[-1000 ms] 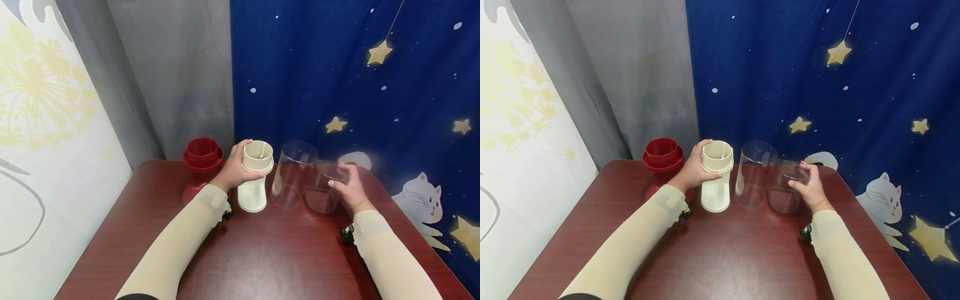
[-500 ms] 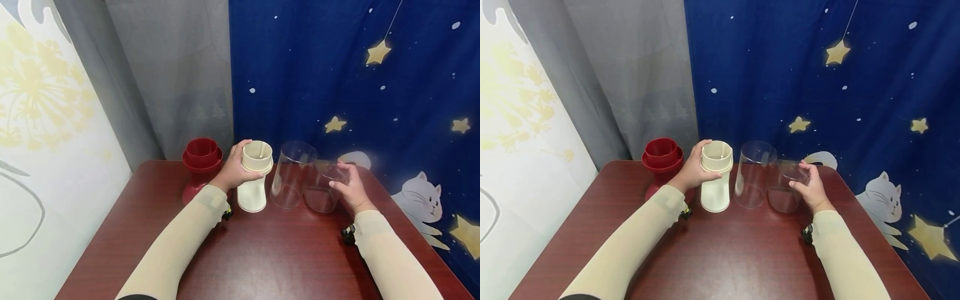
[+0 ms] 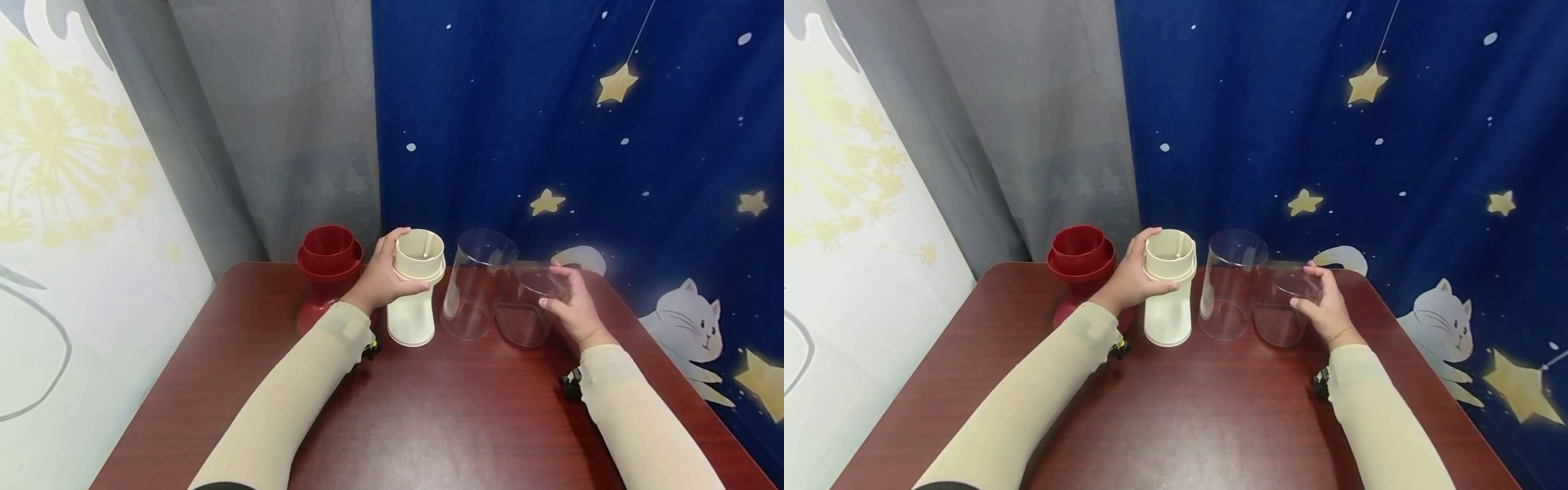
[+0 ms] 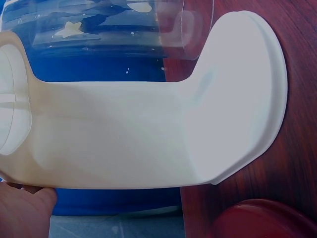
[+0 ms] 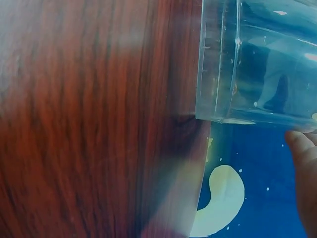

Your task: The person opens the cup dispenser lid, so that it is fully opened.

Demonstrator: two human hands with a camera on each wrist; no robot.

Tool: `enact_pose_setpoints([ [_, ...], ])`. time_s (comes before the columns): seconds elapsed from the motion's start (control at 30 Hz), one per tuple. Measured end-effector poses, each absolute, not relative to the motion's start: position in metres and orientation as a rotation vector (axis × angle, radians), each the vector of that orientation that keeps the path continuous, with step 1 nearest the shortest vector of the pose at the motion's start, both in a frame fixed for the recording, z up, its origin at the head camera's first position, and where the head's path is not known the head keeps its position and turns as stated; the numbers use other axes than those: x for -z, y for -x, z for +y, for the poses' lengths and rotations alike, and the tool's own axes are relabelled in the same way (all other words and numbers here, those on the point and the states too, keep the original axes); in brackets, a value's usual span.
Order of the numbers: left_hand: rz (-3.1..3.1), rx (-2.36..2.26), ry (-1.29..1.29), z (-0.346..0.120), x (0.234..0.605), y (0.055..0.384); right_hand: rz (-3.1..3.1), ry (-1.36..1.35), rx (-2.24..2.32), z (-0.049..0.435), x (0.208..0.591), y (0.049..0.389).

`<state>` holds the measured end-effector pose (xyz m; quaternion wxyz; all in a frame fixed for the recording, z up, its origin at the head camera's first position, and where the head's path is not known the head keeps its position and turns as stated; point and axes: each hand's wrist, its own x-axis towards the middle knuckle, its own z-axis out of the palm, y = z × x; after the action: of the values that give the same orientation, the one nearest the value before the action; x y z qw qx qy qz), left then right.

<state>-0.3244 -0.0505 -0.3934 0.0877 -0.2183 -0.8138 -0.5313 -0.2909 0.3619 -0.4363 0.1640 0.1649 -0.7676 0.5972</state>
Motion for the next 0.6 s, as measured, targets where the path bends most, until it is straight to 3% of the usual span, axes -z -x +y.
enact_pose_setpoints([
  [0.6, -2.397, 1.606, 0.684, -0.0519, 0.3939, 0.3258, -2.206, -0.420, -1.778, 0.3641, 0.4381, 0.2919],
])
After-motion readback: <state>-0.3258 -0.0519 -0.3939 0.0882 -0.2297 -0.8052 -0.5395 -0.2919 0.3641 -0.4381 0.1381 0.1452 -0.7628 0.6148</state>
